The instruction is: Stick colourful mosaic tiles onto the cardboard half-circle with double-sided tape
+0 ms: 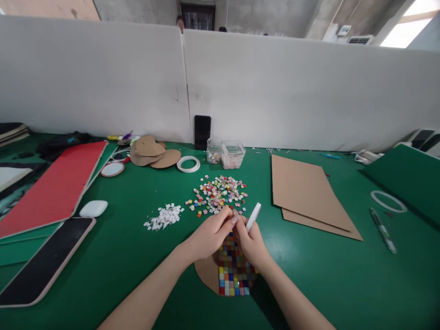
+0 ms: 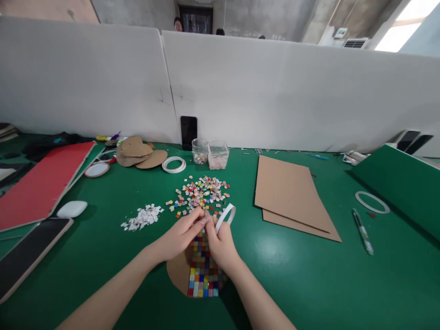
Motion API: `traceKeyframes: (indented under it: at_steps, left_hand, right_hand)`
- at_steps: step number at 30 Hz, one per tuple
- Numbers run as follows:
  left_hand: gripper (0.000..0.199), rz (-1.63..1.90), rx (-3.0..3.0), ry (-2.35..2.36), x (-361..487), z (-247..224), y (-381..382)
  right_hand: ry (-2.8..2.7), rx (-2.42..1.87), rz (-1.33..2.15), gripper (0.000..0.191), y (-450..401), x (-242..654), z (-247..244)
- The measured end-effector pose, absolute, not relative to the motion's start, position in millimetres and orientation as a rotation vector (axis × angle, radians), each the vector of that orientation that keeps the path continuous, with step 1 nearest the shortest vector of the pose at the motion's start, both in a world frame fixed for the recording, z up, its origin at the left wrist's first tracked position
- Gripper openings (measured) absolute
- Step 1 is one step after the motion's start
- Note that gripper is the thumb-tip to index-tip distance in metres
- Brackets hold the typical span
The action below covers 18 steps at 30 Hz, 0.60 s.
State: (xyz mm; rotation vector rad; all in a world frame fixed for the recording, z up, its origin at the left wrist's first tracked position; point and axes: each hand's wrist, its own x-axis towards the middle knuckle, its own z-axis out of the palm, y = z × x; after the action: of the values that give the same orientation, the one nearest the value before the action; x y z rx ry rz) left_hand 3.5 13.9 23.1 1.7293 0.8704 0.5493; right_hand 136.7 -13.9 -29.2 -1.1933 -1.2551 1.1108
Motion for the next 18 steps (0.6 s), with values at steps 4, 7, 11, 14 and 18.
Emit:
traceKeyframes:
  at_steps: [4, 7, 11, 14, 18]
  left_hand:
    - [0.026, 0.55, 1.774, 0.899, 4, 22, 13]
    - [0.025, 0.562, 1.814, 0.926, 5, 19, 12]
    - [0.023, 0.572, 1.842, 0.955, 7, 14, 10]
    - [0.023, 0.595, 1.857, 0.982, 8, 11, 10]
    - [0.022, 0.621, 1.902, 1.035, 9, 8, 9]
  right_hand:
    - [-1.239, -1.194, 1.086, 0.036, -14, 134, -24]
    - [-1.145, -1.202, 1.117, 0.039, -15, 131, -22]
    - [-0.946, -1.238, 1.222, 0.042, -15, 128, -19]
    - [-0.98, -1.216, 1.205, 0.041, -15, 127, -17]
    - [-1.164, -1.156, 1.091, 0.034, -15, 127, -19]
